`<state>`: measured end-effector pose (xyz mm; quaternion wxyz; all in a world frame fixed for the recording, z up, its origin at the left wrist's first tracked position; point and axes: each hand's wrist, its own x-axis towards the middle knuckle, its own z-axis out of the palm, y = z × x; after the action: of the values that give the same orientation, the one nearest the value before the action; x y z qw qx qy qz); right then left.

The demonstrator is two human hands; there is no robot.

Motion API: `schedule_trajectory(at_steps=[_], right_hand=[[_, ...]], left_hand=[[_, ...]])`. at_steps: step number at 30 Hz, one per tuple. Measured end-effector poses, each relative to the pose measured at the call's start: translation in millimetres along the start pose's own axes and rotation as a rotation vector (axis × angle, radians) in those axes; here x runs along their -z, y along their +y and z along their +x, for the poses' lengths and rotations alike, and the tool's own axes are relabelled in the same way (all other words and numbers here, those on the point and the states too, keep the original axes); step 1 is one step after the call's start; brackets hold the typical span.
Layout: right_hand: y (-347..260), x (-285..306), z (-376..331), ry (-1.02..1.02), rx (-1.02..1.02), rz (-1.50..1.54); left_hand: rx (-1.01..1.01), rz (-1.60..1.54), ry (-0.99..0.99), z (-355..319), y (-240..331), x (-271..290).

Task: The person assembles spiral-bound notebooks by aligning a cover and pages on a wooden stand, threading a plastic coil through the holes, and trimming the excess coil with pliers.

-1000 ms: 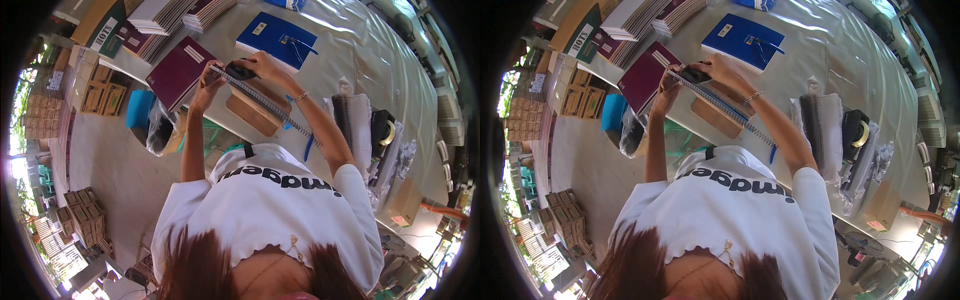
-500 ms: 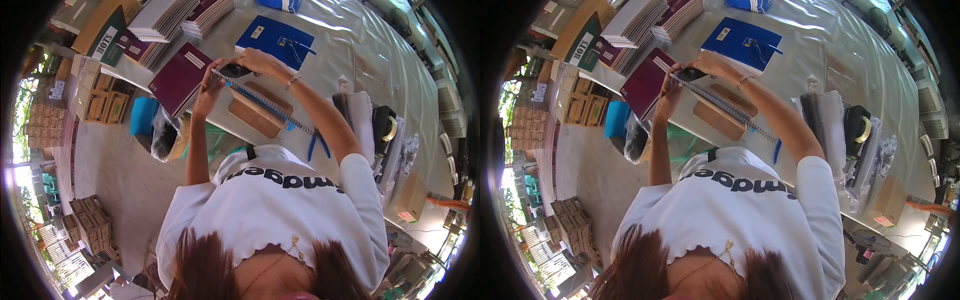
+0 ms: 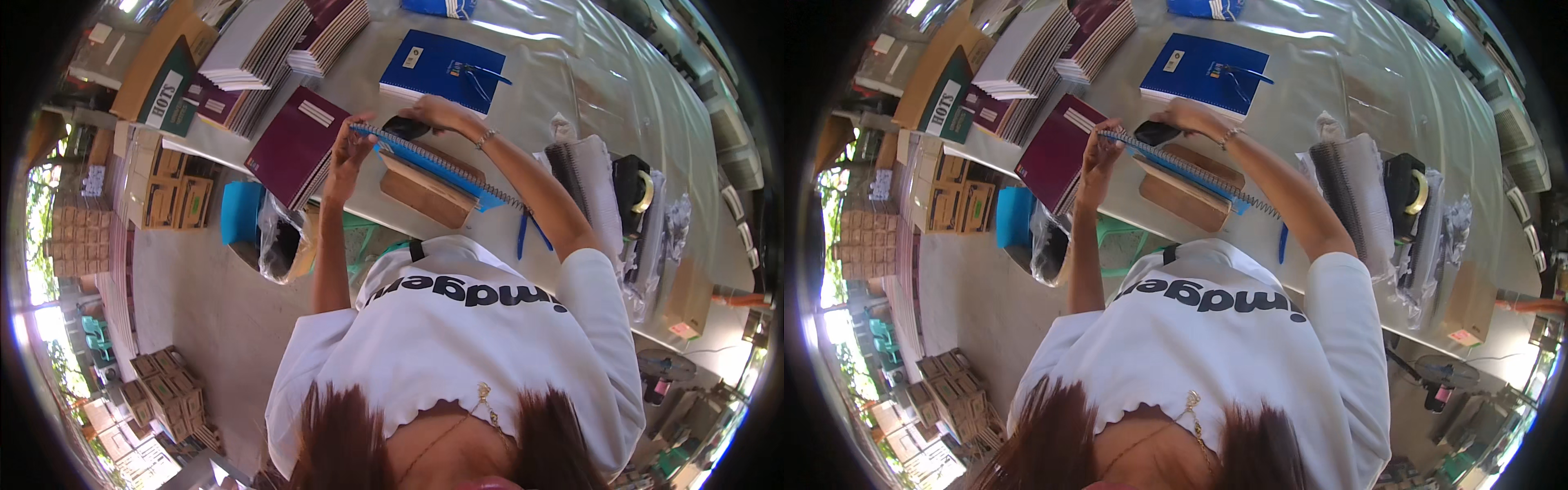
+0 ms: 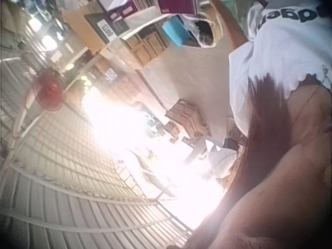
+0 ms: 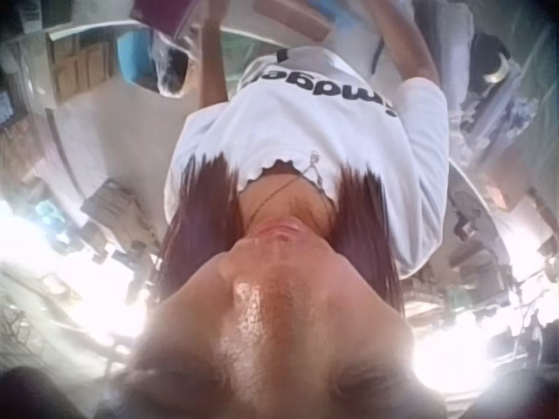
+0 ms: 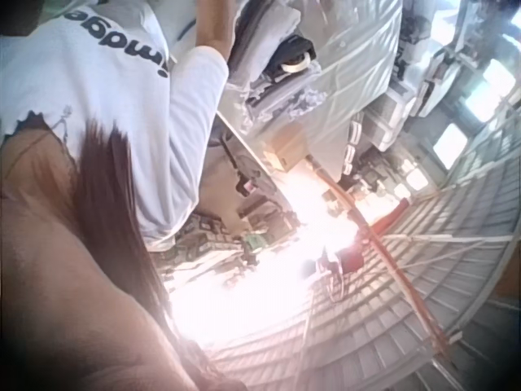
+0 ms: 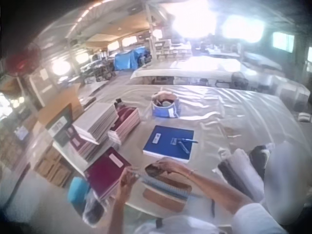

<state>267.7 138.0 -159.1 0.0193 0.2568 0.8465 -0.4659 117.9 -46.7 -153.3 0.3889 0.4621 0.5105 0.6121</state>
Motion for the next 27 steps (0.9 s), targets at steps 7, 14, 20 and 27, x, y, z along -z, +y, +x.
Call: schedule_trajectory(at_steps=[7, 14, 20, 27], right_hand=[[108, -11, -130, 0.503, 0.013, 0.492], [107, -159, -252, 1.023, -0.51, -0.602], [74, -191, -253, 1.302, -0.622, -0.319], [-80, -135, -179, 1.267, 0.012, -0.265]], left_hand=[[-0.025, -0.15, 0.4, -22, 3, -55], [0.109, 0.1, 0.172, -46, 18, -33], [0.158, 0.106, -0.029, -31, 32, -19], [-0.008, 0.163, -0.05, -17, 16, -11]])
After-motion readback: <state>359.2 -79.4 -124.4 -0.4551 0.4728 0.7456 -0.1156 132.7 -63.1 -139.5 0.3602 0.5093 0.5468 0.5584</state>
